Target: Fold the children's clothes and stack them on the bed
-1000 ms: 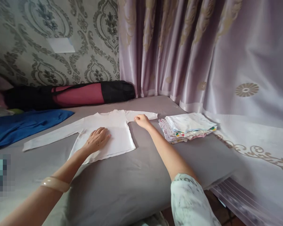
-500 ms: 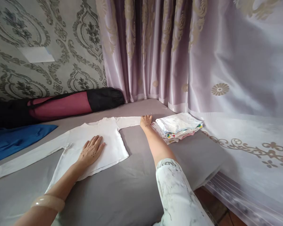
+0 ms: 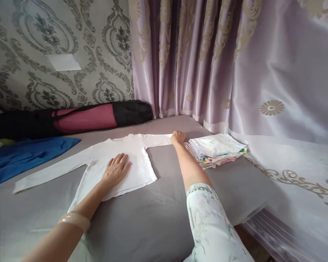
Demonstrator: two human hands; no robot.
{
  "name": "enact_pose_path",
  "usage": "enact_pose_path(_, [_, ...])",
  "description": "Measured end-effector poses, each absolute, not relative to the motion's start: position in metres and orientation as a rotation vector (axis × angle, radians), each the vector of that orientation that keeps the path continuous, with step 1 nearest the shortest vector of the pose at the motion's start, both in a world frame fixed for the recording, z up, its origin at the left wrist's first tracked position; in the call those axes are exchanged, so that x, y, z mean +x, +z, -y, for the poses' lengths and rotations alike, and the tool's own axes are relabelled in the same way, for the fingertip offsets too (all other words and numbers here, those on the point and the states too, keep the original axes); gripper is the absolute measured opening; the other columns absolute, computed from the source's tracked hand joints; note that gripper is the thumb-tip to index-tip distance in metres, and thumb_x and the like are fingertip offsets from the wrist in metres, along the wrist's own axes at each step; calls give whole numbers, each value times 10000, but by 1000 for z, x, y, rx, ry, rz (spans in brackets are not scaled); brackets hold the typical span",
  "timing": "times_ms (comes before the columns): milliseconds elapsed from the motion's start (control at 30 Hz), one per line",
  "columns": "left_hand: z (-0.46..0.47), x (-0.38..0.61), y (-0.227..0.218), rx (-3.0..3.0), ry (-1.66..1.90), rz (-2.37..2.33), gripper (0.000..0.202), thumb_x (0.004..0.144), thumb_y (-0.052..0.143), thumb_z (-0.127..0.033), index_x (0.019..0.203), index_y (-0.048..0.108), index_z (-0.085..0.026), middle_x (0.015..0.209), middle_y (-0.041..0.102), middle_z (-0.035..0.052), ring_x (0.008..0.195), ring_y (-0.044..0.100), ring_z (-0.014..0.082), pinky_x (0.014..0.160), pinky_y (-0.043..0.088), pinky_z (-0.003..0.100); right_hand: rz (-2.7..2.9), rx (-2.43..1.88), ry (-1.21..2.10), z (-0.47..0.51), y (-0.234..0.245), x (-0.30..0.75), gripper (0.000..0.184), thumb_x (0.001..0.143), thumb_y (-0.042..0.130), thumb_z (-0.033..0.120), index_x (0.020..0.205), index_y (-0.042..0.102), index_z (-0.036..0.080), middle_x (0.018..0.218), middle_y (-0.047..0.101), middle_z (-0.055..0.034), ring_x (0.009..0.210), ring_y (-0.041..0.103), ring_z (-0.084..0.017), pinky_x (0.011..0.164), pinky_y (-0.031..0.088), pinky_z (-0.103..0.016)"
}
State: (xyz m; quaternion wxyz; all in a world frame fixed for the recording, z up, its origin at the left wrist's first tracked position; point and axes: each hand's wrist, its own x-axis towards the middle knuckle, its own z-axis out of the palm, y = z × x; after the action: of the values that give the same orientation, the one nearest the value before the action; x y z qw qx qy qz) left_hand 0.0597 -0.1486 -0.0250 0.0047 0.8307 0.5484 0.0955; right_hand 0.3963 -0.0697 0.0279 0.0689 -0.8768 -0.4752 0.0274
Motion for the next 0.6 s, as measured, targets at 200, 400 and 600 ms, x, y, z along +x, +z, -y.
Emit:
enact_pose_path(200, [150, 61, -23, 2589, 282, -1720, 548, 997, 274, -440, 1415, 452, -133, 1518, 416, 157, 1429, 332, 286, 1170, 254, 494, 1323, -2443, 246, 66, 42, 392, 274, 777, 610, 157, 1017, 739, 132, 1080, 706, -196, 1023, 655, -287, 797, 488, -329])
enact_pose_path(400, [148, 60, -26, 2564, 298, -1716, 558, 998, 270, -455, 1435, 429, -145, 1536, 392, 145, 1439, 314, 281, 1177, 233, 493, 1153, -2048, 370, 55, 48, 362, 117, 748, 666, 271, 772, 697, 161, 763, 703, -64, 749, 654, -171, 598, 451, -209])
enact_pose_path(600, [148, 60, -26, 2559, 319, -1714, 550, 997, 288, -449, 1431, 438, -147, 1529, 403, 147, 1441, 312, 286, 1173, 239, 489, 625, -1378, 801, 45, 46, 318, 98, 681, 694, 177, 755, 630, 175, 509, 544, 57, 525, 574, -122, 486, 470, -197])
